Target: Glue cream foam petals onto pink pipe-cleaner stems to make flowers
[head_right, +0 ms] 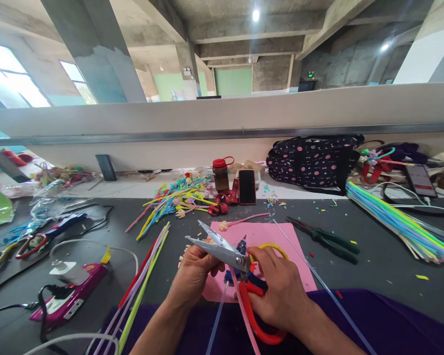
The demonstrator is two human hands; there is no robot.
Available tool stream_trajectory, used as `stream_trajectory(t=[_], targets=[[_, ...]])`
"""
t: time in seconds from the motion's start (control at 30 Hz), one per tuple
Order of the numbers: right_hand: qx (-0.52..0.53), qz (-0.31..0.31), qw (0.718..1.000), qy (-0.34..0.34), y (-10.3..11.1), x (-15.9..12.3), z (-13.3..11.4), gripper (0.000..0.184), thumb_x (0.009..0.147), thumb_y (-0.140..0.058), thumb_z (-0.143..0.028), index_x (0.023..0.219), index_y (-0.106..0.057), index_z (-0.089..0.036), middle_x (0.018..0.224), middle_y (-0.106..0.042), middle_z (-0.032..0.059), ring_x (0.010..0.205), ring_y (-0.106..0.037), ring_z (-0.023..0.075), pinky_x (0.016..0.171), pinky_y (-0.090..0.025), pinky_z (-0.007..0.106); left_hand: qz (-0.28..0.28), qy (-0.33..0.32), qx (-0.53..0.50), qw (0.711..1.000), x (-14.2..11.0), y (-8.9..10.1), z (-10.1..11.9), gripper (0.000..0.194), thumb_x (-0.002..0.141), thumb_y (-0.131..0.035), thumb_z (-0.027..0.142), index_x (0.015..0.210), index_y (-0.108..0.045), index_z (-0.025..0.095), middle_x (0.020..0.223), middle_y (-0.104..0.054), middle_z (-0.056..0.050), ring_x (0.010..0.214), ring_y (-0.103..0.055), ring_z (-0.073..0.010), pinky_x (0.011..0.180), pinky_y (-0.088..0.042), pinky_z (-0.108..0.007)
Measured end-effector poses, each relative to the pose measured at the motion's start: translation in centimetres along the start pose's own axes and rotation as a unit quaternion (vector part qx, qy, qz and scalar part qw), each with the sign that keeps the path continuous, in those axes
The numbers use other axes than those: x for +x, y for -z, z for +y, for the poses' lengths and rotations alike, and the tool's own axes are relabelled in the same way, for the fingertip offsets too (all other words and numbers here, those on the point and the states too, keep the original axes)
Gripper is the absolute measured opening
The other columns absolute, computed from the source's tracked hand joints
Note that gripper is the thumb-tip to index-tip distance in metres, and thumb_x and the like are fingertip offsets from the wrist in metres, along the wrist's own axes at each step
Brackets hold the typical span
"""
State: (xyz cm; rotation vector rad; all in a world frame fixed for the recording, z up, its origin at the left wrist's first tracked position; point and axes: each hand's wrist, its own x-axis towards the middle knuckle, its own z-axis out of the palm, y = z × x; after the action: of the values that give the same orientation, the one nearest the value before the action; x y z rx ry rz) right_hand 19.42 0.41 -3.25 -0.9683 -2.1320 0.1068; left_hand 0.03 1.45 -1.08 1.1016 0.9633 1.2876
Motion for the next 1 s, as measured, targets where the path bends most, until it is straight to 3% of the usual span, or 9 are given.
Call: stream_trajectory(t=[0.5,1.0], targets=[[-0.01,0.008,1.0,0.025,-0.04,-0.04,0.46,0.058,0.071,-0.061,-0.025,0.124,-0.042,-0.014,0.1,-0.059,0.012,0.087,-0.056,0.0253,0.075,-0.048,0.041,0.007,0.012,0.002,1.0,0.07,0.0,-0.19,0.025,0.063,-0.073,0.036,0.058,-0.065,0.013,0.049,-0.058,0.0,0.043,-0.044,-0.0074,0.043,-0.031,-0.02],[-0.041,0.024,0.999,0.024,-0.11,0.23,0.32,0.051,0.071,-0.06,-0.03,0.117,-0.045,-0.015,0.093,-0.06,0.0102,0.079,-0.057,0.0233,0.069,-0.049,0.038,0.003,0.023,-0.014,1.0,-0.03,-0.21,-0.06,0.026,0.062,-0.074,0.037,0.058,-0.064,0.013,0.048,-0.057,0.0,0.044,-0.045,-0.0076,0.043,-0.029,-0.02]])
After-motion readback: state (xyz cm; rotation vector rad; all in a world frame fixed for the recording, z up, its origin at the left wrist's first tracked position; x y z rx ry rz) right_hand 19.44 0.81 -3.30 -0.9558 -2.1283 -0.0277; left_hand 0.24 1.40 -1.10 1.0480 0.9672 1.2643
